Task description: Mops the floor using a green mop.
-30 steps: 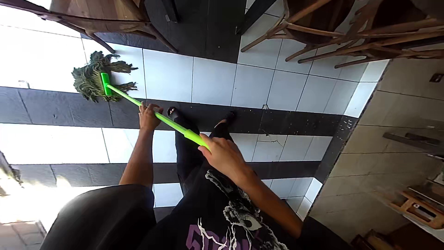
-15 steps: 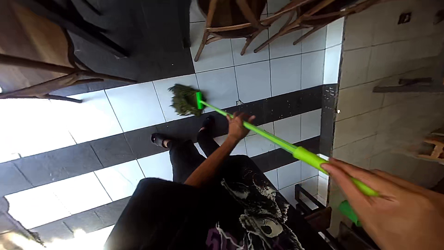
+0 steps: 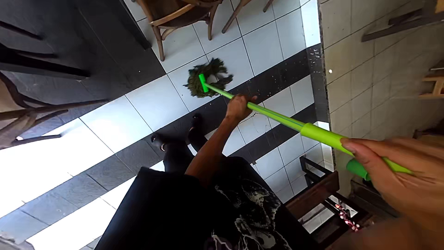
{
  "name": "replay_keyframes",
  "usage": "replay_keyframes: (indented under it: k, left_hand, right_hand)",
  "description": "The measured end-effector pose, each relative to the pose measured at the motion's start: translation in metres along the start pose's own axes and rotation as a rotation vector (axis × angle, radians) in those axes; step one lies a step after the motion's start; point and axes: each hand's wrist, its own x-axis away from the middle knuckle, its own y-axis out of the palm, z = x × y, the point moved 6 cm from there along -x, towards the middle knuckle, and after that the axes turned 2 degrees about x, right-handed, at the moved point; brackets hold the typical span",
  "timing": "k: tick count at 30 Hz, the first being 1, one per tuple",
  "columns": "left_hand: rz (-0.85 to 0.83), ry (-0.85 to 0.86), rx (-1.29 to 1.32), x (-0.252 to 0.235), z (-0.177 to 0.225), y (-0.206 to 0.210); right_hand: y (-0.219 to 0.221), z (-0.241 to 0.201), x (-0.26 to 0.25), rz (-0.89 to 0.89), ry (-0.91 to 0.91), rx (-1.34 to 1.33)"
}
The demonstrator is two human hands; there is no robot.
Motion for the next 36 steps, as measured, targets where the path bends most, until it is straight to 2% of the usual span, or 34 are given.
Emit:
replay_keyframes:
  k: [3, 7, 9, 14, 16, 18, 20, 22, 26, 29, 33, 36]
  left_hand:
    - [0.055, -0.130, -0.049, 0.047, -0.030, -0.029]
    - [0.174, -0.293, -0.130, 0.134, -0.106, -0.070]
    - [0.222, -0.401, -0.155, 0.180, -0.149, -0.089]
    - [0.262, -0.677, -0.212, 0.259, -0.256, -0.120]
    - [0.283, -0.815, -0.168, 0.286, -0.275, -0.124]
    - [0.346, -0.876, -0.121, 0.295, -0.278, -0.132]
    - [0.396, -0.903, -0.052, 0.289, -0.269, -0.130]
    - [0.459, -0.900, 0.011, 0.264, -0.247, -0.113]
    - [0.492, -0.815, 0.086, 0.170, -0.181, -0.056]
    - [0.480, -0.717, 0.149, 0.098, -0.108, -0.009]
    - [0.516, -0.560, 0.295, -0.023, 0.005, 0.060]
    - [0.525, -0.411, 0.381, -0.126, 0.075, 0.121]
  right_hand:
    - [0.013, -0.012, -0.009, -0.014, -0.010, -0.100]
    - [0.072, -0.058, -0.029, -0.062, -0.043, -0.243]
    - [0.116, -0.089, -0.035, -0.191, -0.044, -0.246]
    - [0.225, -0.151, -0.029, -0.769, 0.067, -0.185]
    - [0.246, -0.169, -0.021, -0.845, 0.064, -0.227]
    - [0.246, -0.184, -0.021, -0.880, 0.037, -0.239]
    - [0.232, -0.184, -0.026, -0.871, 0.040, -0.216]
    - [0.214, -0.160, -0.031, -0.784, 0.107, -0.206]
    - [0.162, -0.057, -0.042, -0.552, 0.256, -0.155]
    - [0.101, 0.017, -0.039, -0.368, 0.222, -0.026]
    - [0.013, 0.117, -0.050, -0.189, 0.206, 0.198]
    - [-0.028, 0.194, -0.065, -0.086, 0.215, 0.251]
